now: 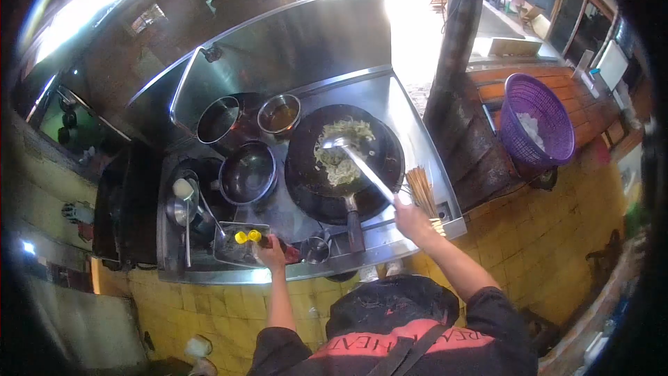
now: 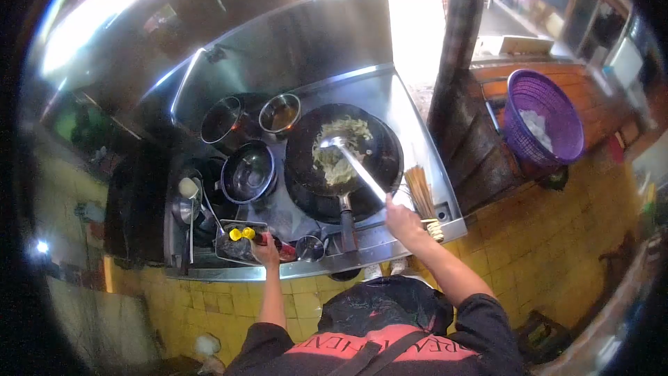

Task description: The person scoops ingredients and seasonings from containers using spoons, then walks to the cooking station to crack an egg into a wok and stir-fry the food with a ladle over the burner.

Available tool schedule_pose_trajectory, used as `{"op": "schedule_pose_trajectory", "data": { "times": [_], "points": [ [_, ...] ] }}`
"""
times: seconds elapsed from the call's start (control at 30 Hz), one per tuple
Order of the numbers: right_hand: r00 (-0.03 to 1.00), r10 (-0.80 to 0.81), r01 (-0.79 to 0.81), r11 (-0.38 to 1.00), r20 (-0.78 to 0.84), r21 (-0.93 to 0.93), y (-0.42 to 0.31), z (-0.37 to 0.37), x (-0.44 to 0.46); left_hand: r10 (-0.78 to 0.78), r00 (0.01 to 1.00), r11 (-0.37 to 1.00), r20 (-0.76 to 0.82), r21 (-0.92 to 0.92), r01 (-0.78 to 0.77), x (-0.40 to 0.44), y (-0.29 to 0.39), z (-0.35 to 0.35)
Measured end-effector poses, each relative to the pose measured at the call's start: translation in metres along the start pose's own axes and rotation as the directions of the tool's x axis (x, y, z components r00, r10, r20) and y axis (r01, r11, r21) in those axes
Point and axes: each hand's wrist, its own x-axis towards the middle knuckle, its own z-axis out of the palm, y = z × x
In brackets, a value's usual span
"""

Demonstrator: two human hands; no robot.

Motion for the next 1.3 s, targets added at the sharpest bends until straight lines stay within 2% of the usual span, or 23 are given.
{"op": "schedule_pose_trajectory", "data": {
  "times": [0.07, 0.1, 0.13, 0.2, 0.23, 0.27, 0.33, 0.37, 0.47, 0.53, 0.6, 0.67, 0.7, 0.77, 0.8, 0.87, 0.93, 1.0, 1.03, 1.1, 1.13, 1.23, 1.3],
  "points": [
    [0.996, -0.087, 0.087, 0.996, -0.001, -0.009, 0.012, -0.013, 0.0, -0.007, 0.991, 0.984, -0.135, -0.18, -0.018, -0.003, 0.019, -0.001],
    [0.985, -0.173, 0.173, 0.985, 0.024, -0.012, 0.015, -0.025, -0.007, -0.117, 0.993, 0.972, -0.019, -0.208, 0.111, -0.004, 0.015, -0.005],
    [0.967, -0.079, 0.066, 0.996, 0.241, 0.063, -0.001, -0.083, -0.031, -0.123, 0.992, 0.97, -0.016, -0.211, 0.116, -0.007, -0.001, -0.002],
    [0.986, -0.116, 0.128, 0.987, 0.122, -0.098, 0.011, -0.105, -0.038, -0.011, 0.986, 0.995, -0.167, -0.102, -0.006, -0.011, -0.042, 0.018],
    [0.986, -0.12, 0.132, 0.986, 0.117, -0.104, 0.005, -0.101, -0.035, -0.134, 0.986, 0.938, -0.098, -0.333, 0.094, -0.017, -0.049, 0.02],
    [0.999, -0.02, 0.024, 0.993, 0.037, -0.112, -0.003, -0.086, -0.031, -0.135, 0.986, 0.936, -0.1, -0.34, 0.094, -0.023, -0.033, 0.016],
    [0.991, 0.058, -0.069, 0.993, -0.118, -0.092, -0.011, -0.039, -0.012, -0.179, 0.978, 0.949, -0.105, -0.281, 0.143, -0.038, 0.01, -0.002],
    [0.996, 0.017, -0.021, 0.999, -0.088, -0.04, -0.008, -0.007, 0.002, 0.001, 0.955, 0.996, -0.295, 0.091, 0.027, -0.046, -0.005, 0.012],
    [0.993, -0.116, 0.116, 0.993, -0.012, 0.026, 0.006, -0.019, -0.009, -0.116, 0.907, 0.981, -0.404, 0.094, 0.167, -0.08, 0.02, 0.016],
    [0.985, -0.141, 0.137, 0.99, 0.102, 0.042, 0.009, -0.074, -0.036, 0.026, 0.987, 0.996, -0.158, -0.079, -0.039, -0.114, 0.042, 0.024],
    [0.997, -0.033, 0.042, 0.991, 0.07, -0.124, -0.001, -0.103, -0.056, -0.029, 0.919, 0.967, 0.393, -0.222, 0.125, -0.129, 0.112, 0.019],
    [0.995, 0.091, -0.085, 0.991, 0.051, -0.104, -0.012, -0.081, -0.04, -0.05, 0.828, 0.979, 0.559, -0.135, 0.151, -0.13, 0.121, 0.056],
    [0.989, -0.044, 0.015, 0.979, -0.14, -0.203, -0.003, -0.043, -0.023, -0.034, 0.837, 0.978, 0.547, -0.155, 0.142, -0.119, 0.121, 0.074],
    [0.997, -0.042, 0.041, 0.999, -0.07, -0.014, -0.01, -0.011, -0.01, -0.186, 0.301, 0.739, 0.935, -0.069, 0.67, -0.101, 0.118, 0.107],
    [0.995, -0.067, 0.071, 0.996, -0.074, 0.056, -0.012, -0.007, -0.009, -0.174, 0.313, 0.745, 0.934, -0.083, 0.662, -0.098, 0.119, 0.113],
    [0.975, -0.221, 0.221, 0.975, -0.004, 0.035, 0.007, -0.033, -0.016, 0.014, 0.185, 0.253, 0.983, -0.183, 0.95, -0.103, 0.123, 0.124],
    [0.972, -0.216, 0.222, 0.974, 0.095, -0.05, 0.01, -0.089, -0.051, -0.099, 0.288, 0.133, 0.952, -0.274, 0.952, -0.12, 0.157, 0.116],
    [0.983, -0.177, 0.181, 0.976, 0.041, -0.124, 0.009, -0.115, -0.079, -0.031, 0.145, -0.151, 0.989, -0.148, 0.977, -0.119, 0.213, 0.073],
    [0.984, -0.174, 0.176, 0.978, 0.025, -0.115, 0.013, -0.113, -0.078, -0.024, 0.145, -0.133, 0.989, -0.147, 0.98, -0.116, 0.233, 0.047],
    [0.95, -0.285, 0.287, 0.958, 0.125, 0.008, 0.024, -0.105, -0.074, 0.151, -0.098, -0.148, 0.984, 0.12, 0.982, -0.106, 0.256, 0.01],
    [0.94, -0.308, 0.313, 0.95, 0.149, -0.011, 0.024, -0.101, -0.076, 0.156, -0.102, -0.133, 0.983, 0.123, 0.983, -0.097, 0.246, 0.016],
    [0.906, -0.398, 0.397, 0.917, 0.144, 0.037, 0.029, -0.108, -0.092, 0.117, 0.039, 0.02, 0.992, -0.042, 0.999, -0.089, 0.175, 0.056],
    [0.956, -0.253, 0.252, 0.967, 0.15, 0.027, 0.029, -0.106, -0.1, 0.001, 0.108, 0.156, 0.994, -0.107, 0.982, -0.127, 0.164, 0.053]
  ]
}}
